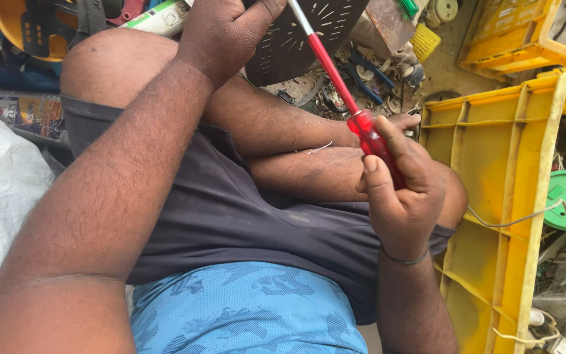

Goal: The person sits on the ground with a white appliance base on their lap and uses a red screwdriver to unscrew and pry components from it, then uses blue-handled pliers to pull wires and parts from the housing before setting the appliance aside.

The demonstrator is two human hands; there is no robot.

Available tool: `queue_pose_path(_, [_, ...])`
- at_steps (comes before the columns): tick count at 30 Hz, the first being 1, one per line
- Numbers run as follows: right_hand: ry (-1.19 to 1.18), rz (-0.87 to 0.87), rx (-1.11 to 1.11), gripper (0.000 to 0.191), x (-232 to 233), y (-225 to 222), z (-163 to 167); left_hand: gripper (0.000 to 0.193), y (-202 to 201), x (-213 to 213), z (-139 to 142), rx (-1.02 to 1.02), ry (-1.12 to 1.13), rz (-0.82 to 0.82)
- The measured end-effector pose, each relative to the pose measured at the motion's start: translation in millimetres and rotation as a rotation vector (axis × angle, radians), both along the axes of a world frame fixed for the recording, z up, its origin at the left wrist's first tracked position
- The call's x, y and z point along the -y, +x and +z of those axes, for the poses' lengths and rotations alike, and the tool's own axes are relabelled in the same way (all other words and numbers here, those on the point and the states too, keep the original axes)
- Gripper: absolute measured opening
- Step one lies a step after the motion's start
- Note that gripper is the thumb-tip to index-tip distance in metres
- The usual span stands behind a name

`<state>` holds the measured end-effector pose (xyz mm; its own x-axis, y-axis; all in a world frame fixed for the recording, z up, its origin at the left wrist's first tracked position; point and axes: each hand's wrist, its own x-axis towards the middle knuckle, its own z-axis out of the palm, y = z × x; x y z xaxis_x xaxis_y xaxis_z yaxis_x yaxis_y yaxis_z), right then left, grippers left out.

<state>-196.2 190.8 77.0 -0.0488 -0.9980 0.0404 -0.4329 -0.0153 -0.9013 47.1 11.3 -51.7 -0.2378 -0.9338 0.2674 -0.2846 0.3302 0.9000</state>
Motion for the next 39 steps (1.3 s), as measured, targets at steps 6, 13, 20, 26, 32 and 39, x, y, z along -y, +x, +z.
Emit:
queue_pose_path(6, [0.032, -0.020, 0.045, 0.041, 2.4, 8.7, -4.9, 0.024, -2.9, 0.5, 2.3, 0.000, 0.086, -0.016])
queue_pose_path(13, [0.224, -0.076, 0.326, 0.046, 1.7, 5.8, -15.7, 0.019, -4.8, -0.9, 3.7, -0.018, 0.050, -0.007])
queue_pose_path(20, [0.505, -0.044, 0.642, 0.048, 2.5, -23.4, -16.1, 0.033, -34.0, 6.1, -3.4, 0.156, -0.226, -0.014])
queue_pose_path(26, [-0.170, 0.094, -0.807, 0.044, 7.4, -34.3, -27.4, 0.046, -55.5, 7.7, -10.3, 0.326, -0.018, -0.063])
queue_pose_path(32, [-0.010, -0.040, 0.042, 0.038, -0.4, -45.8, -33.7, 0.071, -63.0, 1.7, -20.4, 0.215, -0.142, -0.005])
queue_pose_path(39, [0.701, -0.173, 0.819, 0.046, 9.9, -70.2, -49.6, 0.072, -65.3, 5.5, -19.4, 0.301, -0.075, -0.047])
